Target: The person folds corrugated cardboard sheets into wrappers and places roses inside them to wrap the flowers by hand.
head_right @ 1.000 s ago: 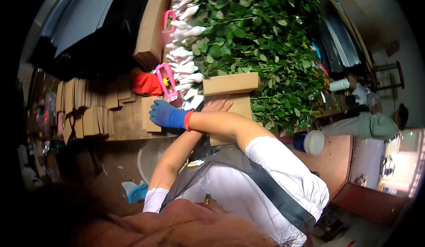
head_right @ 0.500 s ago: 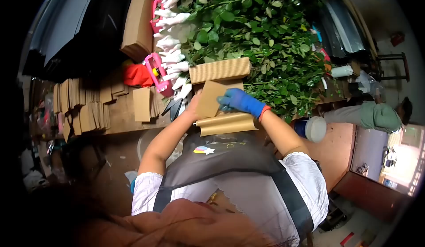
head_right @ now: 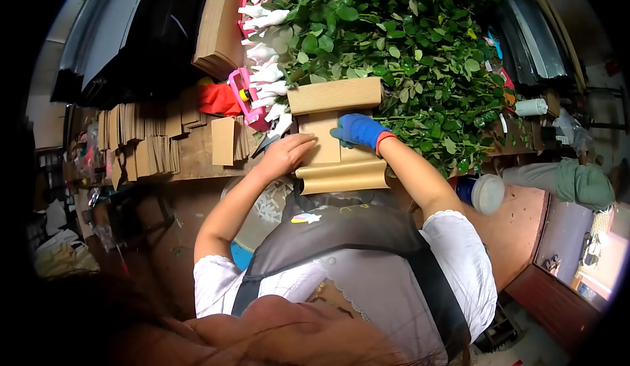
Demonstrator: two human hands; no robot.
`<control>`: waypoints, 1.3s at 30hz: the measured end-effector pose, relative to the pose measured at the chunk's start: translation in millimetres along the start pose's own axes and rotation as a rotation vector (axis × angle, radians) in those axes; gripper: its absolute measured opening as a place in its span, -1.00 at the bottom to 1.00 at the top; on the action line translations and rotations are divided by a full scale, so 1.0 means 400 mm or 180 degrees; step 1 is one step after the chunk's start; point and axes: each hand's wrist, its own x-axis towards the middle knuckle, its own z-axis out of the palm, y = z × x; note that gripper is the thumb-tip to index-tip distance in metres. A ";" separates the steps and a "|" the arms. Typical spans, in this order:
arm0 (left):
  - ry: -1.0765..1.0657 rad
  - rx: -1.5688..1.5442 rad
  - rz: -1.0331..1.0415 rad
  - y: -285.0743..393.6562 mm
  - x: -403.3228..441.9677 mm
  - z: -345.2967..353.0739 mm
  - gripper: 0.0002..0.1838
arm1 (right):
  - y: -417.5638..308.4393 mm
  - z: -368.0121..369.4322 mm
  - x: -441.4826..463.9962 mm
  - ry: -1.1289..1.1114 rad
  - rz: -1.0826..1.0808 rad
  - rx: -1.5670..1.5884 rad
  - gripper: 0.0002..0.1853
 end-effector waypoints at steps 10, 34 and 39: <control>-0.0277 -0.0075 -0.0213 -0.015 0.049 0.085 -0.76 | -0.091 0.035 -0.110 0.0298 -0.0076 -0.1577 -0.52; 0.0023 0.0030 -0.0405 0.027 0.064 0.088 -0.86 | 0.120 -0.438 -0.386 0.4886 -0.1195 -0.1947 -0.59; -0.0062 0.0028 -0.0396 0.039 0.075 0.076 -0.84 | 0.067 -0.659 -0.349 0.4981 -0.1041 -0.2913 -0.43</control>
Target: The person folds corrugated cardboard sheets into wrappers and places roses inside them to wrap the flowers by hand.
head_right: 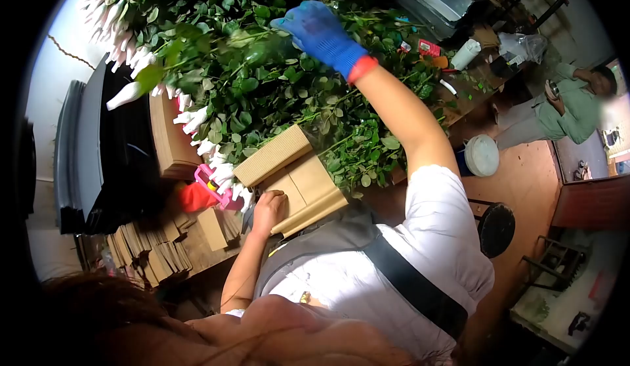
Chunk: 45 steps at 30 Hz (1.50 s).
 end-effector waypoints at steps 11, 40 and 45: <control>0.0012 -0.0049 -0.0052 -0.008 -0.009 0.006 -0.82 | -0.207 0.149 -0.325 -0.3044 0.0284 0.0563 -0.71; -0.0466 -0.0866 -0.0720 -0.023 -0.040 -0.019 -0.61 | -0.158 -0.151 -0.489 -0.3824 0.0839 0.0501 -0.71; -0.0775 -0.0841 -0.0718 -0.014 -0.020 -0.044 -0.62 | -0.225 0.091 -0.392 -0.1984 0.0368 0.0533 -0.76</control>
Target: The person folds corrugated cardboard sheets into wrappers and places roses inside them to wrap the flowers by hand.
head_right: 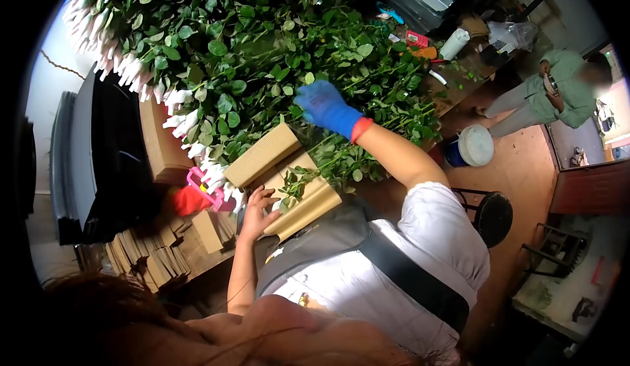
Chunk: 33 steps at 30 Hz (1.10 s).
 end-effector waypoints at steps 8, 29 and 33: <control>-0.0156 0.0104 0.0052 0.006 -0.007 -0.006 -0.65 | 0.028 -0.118 0.021 0.0961 -0.0196 0.1081 -0.77; -0.0019 0.0119 0.0173 -0.001 -0.019 -0.001 -0.62 | 0.136 -0.281 -0.019 0.1182 -0.0256 0.0818 -0.71; 0.0104 0.0163 0.0210 -0.015 -0.010 0.010 -0.48 | 0.050 -0.326 -0.092 0.0747 -0.0691 0.1031 -0.73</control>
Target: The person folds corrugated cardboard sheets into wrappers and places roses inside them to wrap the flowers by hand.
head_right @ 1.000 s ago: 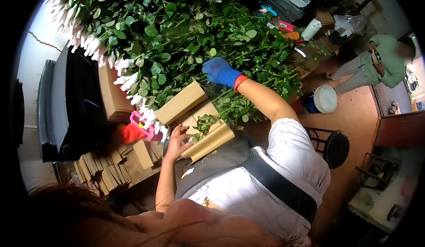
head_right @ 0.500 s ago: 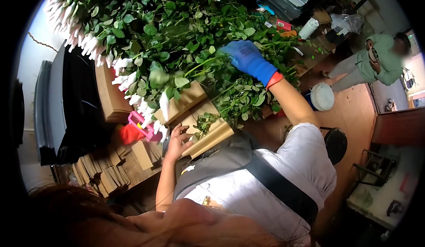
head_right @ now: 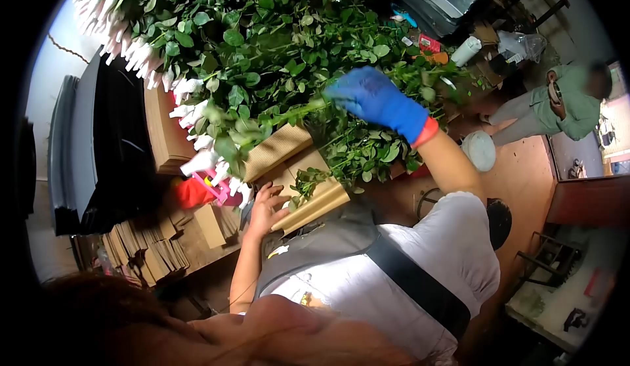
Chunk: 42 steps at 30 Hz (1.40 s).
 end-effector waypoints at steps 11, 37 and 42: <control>0.0425 -0.0470 -0.0259 0.008 0.005 0.011 0.01 | 0.025 0.294 -0.308 -0.1911 0.0791 -0.0553 -0.72; 0.0834 -0.0516 -0.0345 0.009 0.029 0.044 -0.94 | -0.025 -0.012 -0.043 0.0075 0.0584 0.0622 -0.80; 0.0865 -0.1070 -0.0713 -0.041 0.017 0.067 -0.17 | 0.003 0.146 -0.176 -0.1012 0.0678 0.0330 -0.80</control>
